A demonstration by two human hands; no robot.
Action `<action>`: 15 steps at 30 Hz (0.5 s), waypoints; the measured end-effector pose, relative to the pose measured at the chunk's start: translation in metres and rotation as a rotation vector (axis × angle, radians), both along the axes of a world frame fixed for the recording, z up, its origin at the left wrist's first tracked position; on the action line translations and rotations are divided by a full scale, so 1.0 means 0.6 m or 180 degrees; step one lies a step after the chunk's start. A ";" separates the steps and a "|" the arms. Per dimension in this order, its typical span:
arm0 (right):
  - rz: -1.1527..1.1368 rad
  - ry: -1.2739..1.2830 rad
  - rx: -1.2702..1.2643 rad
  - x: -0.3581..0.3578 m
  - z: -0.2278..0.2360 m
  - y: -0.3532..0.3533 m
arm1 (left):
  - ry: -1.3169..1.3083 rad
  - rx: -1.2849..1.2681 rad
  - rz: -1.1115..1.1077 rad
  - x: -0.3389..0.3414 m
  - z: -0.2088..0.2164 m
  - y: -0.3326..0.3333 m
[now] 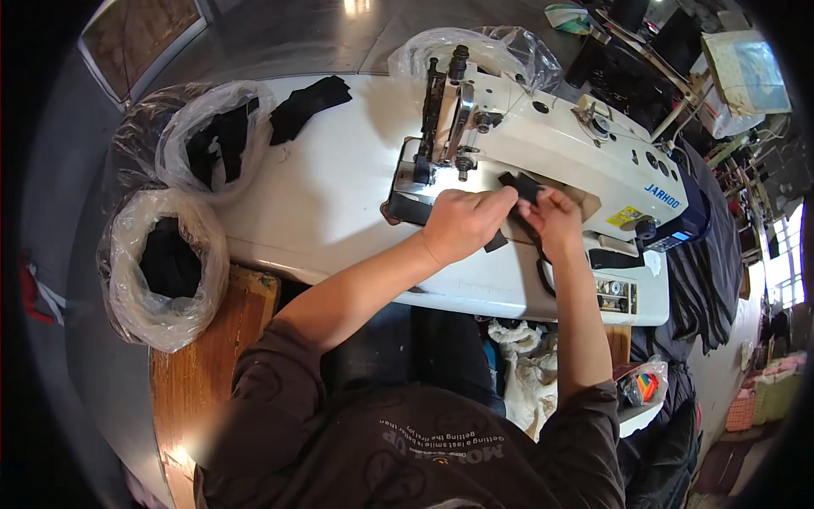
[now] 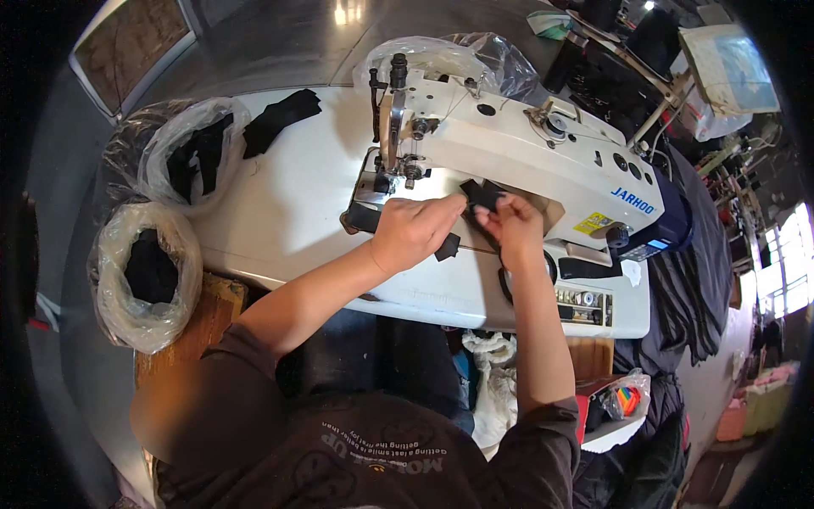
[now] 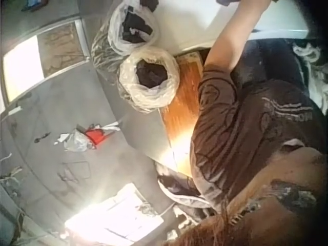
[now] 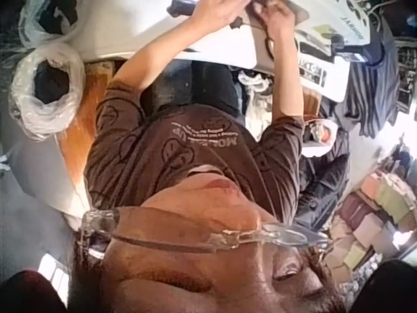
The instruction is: Sew together black fabric pieces using an industrial sewing machine.
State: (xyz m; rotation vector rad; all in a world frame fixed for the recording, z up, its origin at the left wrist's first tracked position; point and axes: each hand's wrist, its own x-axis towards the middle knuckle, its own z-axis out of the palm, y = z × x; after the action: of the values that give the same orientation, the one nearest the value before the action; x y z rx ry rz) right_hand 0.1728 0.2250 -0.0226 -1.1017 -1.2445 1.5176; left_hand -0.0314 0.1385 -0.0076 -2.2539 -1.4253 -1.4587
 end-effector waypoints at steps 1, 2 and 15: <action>-0.0547 0.0152 -0.0005 0.008 -0.010 0.016 | -0.0127 0.0311 -0.0066 0.007 0.004 0.000; -0.0792 -0.0460 0.0710 0.003 -0.018 0.025 | -0.0125 0.0310 -0.0076 0.010 0.005 0.007; 0.0160 -0.2475 0.2914 -0.013 -0.011 -0.152 | -0.0187 -0.1252 -0.0723 -0.056 0.044 -0.110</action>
State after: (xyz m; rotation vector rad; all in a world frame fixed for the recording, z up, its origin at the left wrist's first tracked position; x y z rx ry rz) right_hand 0.1648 0.1336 -0.0290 -1.0095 -2.1814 0.3515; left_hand -0.0652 0.0723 0.0191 -2.7059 -1.6435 -1.4153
